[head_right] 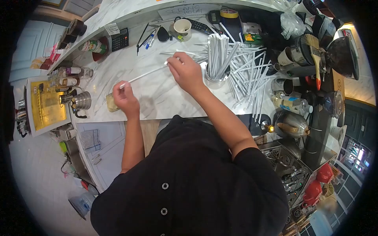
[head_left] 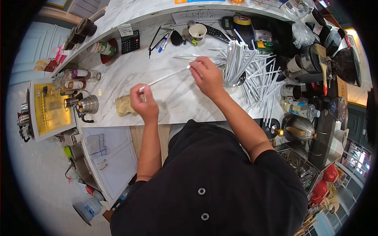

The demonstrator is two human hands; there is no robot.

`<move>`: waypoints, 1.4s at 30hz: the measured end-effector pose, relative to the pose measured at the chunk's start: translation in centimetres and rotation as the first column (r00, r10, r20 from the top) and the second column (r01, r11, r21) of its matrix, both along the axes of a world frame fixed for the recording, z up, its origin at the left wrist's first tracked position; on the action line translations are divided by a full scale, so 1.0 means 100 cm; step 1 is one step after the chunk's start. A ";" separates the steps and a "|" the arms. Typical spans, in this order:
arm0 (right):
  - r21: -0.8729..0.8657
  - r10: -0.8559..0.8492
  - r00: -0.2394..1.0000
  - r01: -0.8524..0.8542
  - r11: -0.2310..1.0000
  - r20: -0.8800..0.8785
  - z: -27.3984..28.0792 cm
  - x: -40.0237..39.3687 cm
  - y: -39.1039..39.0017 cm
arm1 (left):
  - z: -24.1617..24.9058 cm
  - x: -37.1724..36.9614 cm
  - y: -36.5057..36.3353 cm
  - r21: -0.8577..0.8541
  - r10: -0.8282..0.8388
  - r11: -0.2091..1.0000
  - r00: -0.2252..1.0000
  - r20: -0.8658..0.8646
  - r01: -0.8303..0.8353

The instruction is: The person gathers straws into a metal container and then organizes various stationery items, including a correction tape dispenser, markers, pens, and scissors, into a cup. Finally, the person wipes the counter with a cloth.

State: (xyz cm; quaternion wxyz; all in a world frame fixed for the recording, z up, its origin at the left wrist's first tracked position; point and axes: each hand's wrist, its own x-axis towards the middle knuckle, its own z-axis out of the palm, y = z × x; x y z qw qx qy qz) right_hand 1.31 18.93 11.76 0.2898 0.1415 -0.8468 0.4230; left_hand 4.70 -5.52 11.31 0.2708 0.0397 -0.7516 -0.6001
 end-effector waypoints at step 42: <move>0.427 -0.292 0.834 0.076 0.901 0.468 -0.092 0.058 0.224 | -0.127 -0.055 0.146 -0.756 -0.032 0.464 0.861 0.507 0.462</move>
